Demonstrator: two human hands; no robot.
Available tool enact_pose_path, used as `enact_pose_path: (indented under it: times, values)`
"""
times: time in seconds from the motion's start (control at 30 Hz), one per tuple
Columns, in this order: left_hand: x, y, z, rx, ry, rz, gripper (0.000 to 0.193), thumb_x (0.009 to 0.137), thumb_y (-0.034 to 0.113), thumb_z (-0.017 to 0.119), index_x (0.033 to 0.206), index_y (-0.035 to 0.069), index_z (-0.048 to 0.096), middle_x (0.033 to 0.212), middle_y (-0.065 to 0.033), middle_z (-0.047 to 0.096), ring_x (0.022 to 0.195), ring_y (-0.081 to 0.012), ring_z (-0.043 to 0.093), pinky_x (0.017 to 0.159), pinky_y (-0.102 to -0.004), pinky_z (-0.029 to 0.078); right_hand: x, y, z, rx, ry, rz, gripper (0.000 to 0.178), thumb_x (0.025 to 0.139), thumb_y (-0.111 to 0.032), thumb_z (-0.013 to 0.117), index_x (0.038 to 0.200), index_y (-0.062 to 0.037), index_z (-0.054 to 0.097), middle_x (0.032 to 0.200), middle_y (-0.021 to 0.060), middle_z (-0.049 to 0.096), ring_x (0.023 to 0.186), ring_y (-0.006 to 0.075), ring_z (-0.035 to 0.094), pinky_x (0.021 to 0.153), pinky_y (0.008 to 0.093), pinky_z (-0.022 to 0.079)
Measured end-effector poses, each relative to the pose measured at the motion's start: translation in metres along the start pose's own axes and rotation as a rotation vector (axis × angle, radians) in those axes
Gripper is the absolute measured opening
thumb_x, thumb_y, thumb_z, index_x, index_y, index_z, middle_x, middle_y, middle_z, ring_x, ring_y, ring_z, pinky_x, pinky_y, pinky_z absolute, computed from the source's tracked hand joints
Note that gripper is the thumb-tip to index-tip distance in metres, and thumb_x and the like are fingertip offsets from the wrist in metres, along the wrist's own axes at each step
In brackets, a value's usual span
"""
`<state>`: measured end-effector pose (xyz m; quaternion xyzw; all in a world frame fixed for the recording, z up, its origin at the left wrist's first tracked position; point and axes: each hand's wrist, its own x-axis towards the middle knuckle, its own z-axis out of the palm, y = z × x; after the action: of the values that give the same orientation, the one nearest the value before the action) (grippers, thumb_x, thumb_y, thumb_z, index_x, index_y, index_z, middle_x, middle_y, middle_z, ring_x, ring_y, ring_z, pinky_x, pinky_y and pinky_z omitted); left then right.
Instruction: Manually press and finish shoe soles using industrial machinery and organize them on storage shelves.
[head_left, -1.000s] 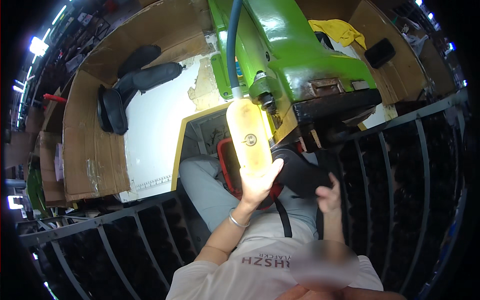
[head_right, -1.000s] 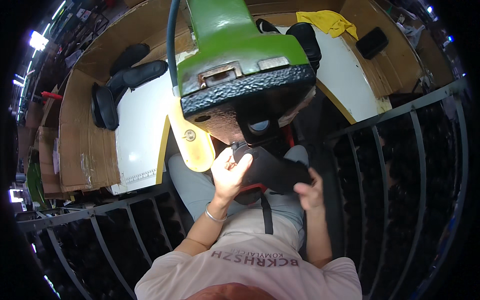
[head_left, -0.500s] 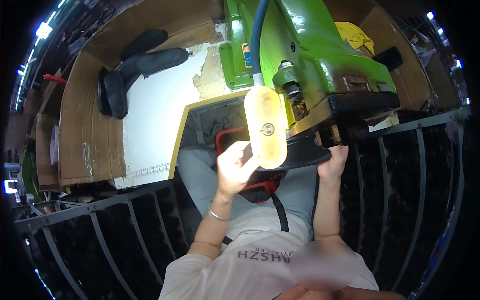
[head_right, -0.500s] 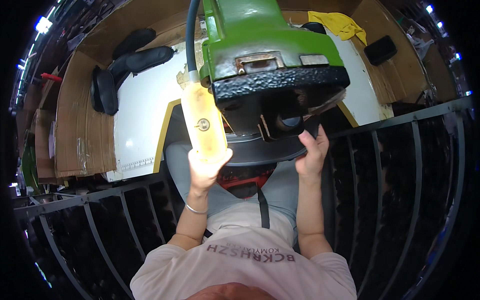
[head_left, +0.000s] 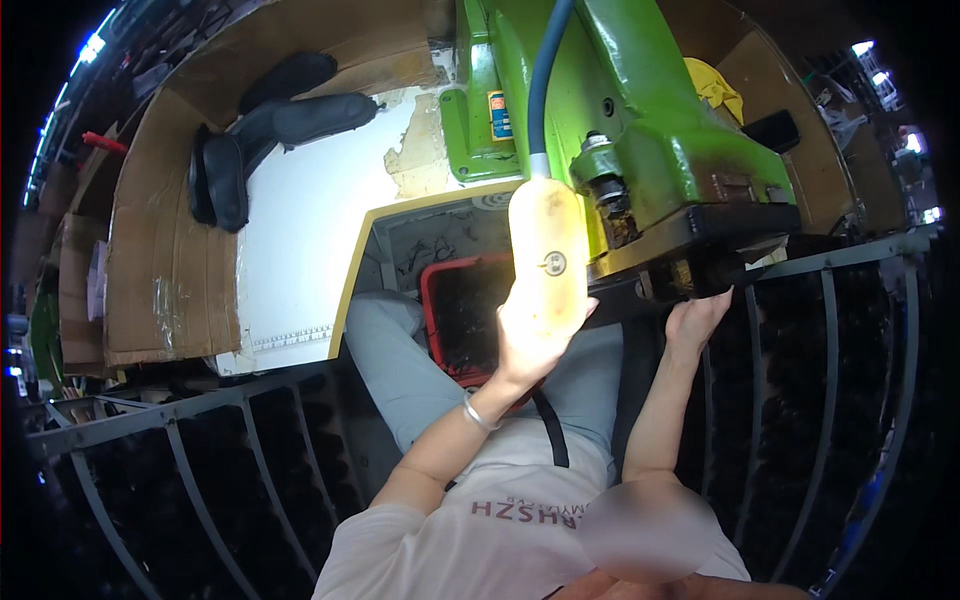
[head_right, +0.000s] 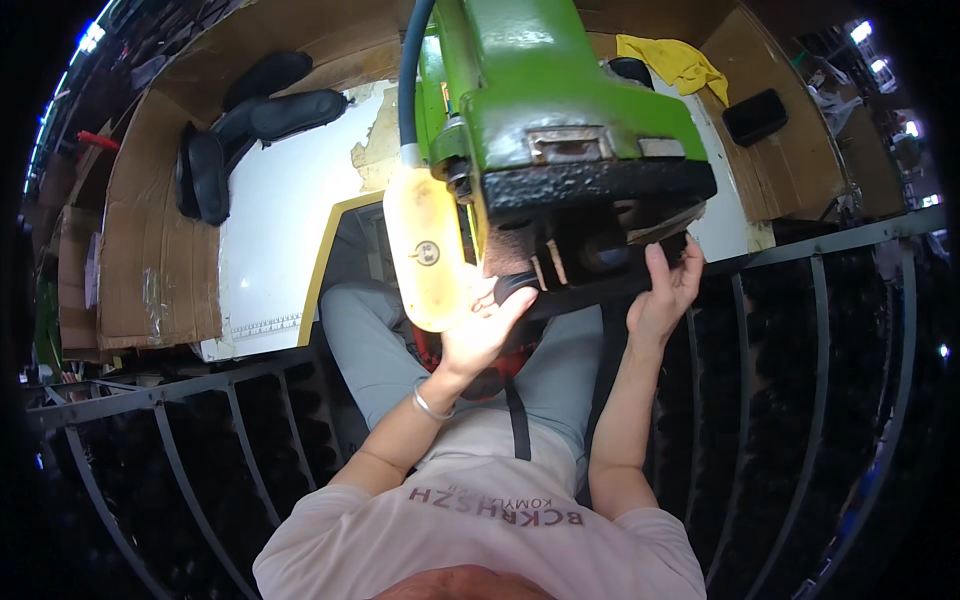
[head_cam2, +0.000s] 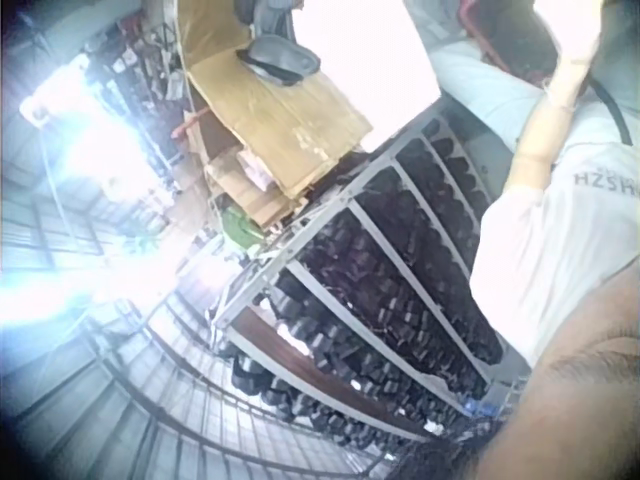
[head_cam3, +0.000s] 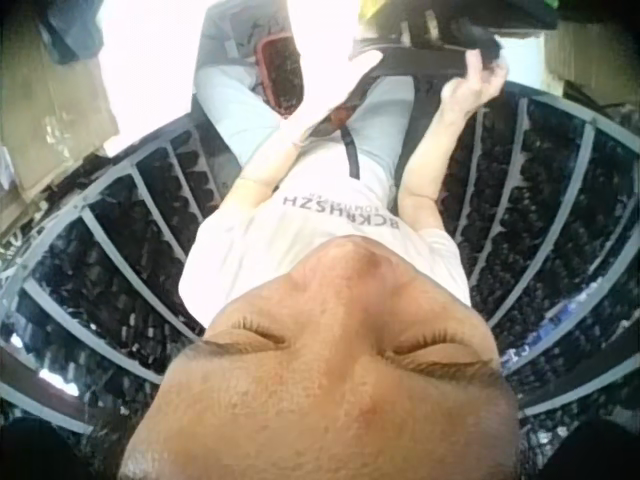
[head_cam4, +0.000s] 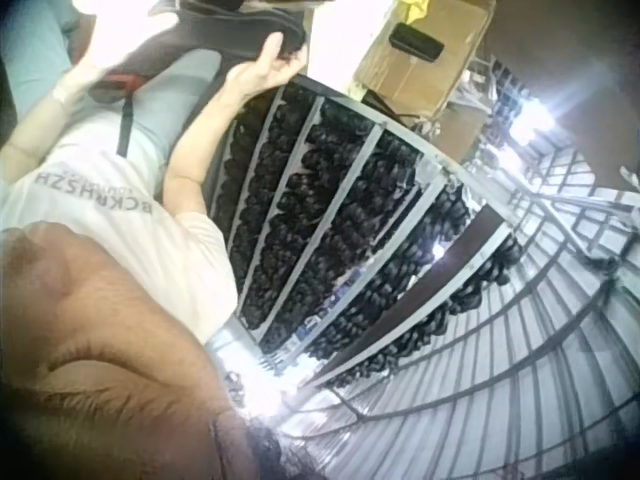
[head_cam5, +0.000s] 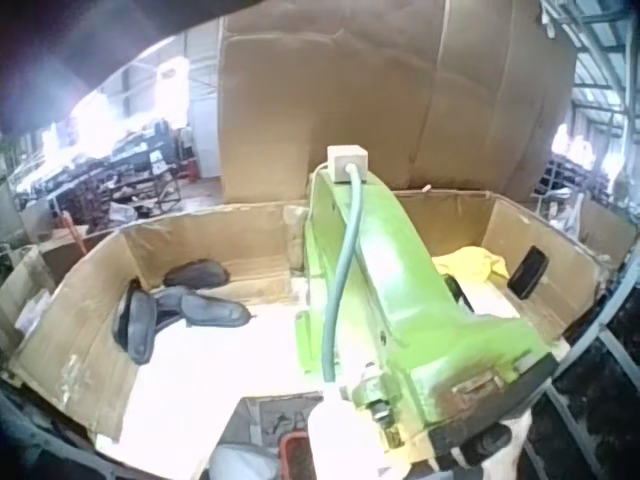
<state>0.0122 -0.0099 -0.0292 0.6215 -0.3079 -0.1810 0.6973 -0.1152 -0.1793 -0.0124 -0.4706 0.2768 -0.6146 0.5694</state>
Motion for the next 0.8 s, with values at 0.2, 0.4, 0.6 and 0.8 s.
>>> enact_pose_path:
  times: [0.2, 0.4, 0.6, 0.8]
  values:
    - [-0.001, 0.022, -0.049, -0.173, 0.04, -0.087, 0.02, 0.074, -0.004, 0.068, 0.088, -0.001, 0.054, 0.079, -0.0034, 0.057, 0.07, -0.0091, 0.057, 0.064, -0.0202, 0.046, -0.037, -0.003, 0.038, 0.102, -0.167, 0.116, 0.025, 0.083, 0.002, 0.056, 0.107, 0.0028, 0.053, 0.1, 0.0074, 0.06, 0.093, 0.013, 0.056, 0.088, 0.0253, 0.042]
    - [-0.005, 0.028, -0.091, -0.342, 0.068, -0.144, 0.027, 0.075, -0.008, 0.067, 0.097, -0.003, 0.051, 0.084, -0.0096, 0.063, 0.074, -0.0119, 0.061, 0.067, -0.0223, 0.05, -0.066, 0.004, 0.043, 0.053, -0.286, 0.234, 0.028, 0.076, 0.004, 0.057, 0.104, 0.0024, 0.057, 0.096, 0.0048, 0.061, 0.087, 0.0098, 0.057, 0.082, 0.022, 0.043]
    - [-0.052, 0.003, -0.12, -0.417, 0.125, -0.282, 0.025, 0.078, -0.005, 0.066, 0.097, -0.001, 0.051, 0.089, -0.0077, 0.062, 0.08, -0.0104, 0.06, 0.072, -0.0223, 0.048, -0.087, 0.003, 0.065, 0.018, -0.424, 0.301, 0.031, 0.078, 0.0, 0.063, 0.109, 0.0011, 0.057, 0.098, 0.0034, 0.062, 0.087, 0.0093, 0.057, 0.081, 0.0236, 0.045]
    - [-0.031, 0.024, -0.092, -0.107, -0.507, -0.356, 0.032, 0.076, -0.001, 0.071, 0.104, -0.002, 0.056, 0.094, -0.0048, 0.062, 0.085, -0.0076, 0.056, 0.078, -0.0223, 0.046, -0.076, 0.005, 0.052, -0.16, -0.566, 0.3, 0.029, 0.076, -0.002, 0.071, 0.101, 0.0008, 0.056, 0.089, 0.0051, 0.063, 0.078, 0.0078, 0.058, 0.072, 0.0204, 0.046]
